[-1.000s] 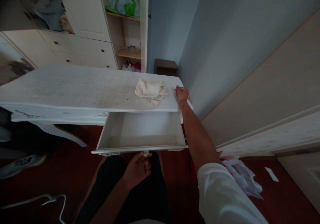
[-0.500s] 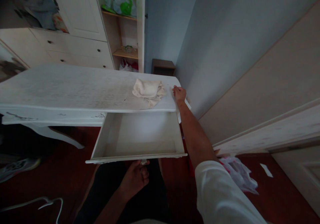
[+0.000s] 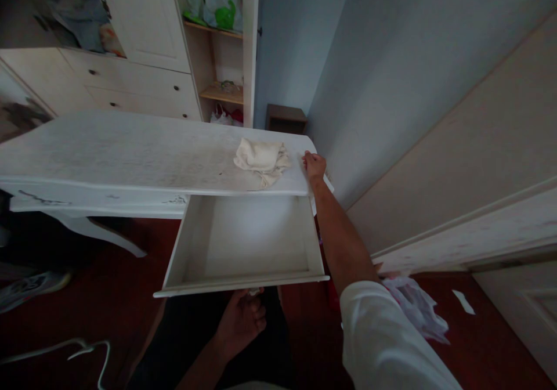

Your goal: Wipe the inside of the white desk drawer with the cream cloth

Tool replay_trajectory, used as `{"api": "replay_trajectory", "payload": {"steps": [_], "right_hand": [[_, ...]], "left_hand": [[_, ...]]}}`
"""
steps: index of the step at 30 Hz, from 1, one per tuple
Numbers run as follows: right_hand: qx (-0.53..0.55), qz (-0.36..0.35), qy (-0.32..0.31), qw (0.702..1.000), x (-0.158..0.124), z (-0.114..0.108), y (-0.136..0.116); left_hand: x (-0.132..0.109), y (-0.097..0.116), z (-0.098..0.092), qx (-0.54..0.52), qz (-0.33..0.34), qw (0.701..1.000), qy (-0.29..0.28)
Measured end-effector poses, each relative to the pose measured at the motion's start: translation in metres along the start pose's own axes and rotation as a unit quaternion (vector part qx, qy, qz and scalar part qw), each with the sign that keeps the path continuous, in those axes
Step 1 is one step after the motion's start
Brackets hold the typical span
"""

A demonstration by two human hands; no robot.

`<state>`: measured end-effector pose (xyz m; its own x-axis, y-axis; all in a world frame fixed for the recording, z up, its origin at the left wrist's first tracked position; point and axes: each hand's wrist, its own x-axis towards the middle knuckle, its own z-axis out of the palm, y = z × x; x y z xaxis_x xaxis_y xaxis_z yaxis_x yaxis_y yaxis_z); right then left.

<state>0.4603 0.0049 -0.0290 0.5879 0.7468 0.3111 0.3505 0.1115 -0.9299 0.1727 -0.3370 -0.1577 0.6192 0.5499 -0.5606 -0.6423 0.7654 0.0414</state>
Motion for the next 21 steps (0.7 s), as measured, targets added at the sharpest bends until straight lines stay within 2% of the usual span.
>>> {"api": "replay_trajectory", "payload": {"steps": [8, 16, 21], "right_hand": [[0.016, 0.012, 0.000, 1.000, -0.0024, -0.0002, -0.0030], [0.015, 0.001, -0.002, 1.000, -0.0047, -0.0008, -0.0032], [0.003, -0.005, -0.015, 1.000, -0.0048, -0.0025, -0.0019]], "left_hand": [[0.0016, -0.0009, 0.0005, -0.021, -0.026, 0.999, -0.016], [0.0093, -0.0025, -0.0079, -0.003, -0.019, 0.999, -0.039], [0.0003, 0.0025, -0.0005, -0.006, -0.049, 0.996, -0.069]]}}
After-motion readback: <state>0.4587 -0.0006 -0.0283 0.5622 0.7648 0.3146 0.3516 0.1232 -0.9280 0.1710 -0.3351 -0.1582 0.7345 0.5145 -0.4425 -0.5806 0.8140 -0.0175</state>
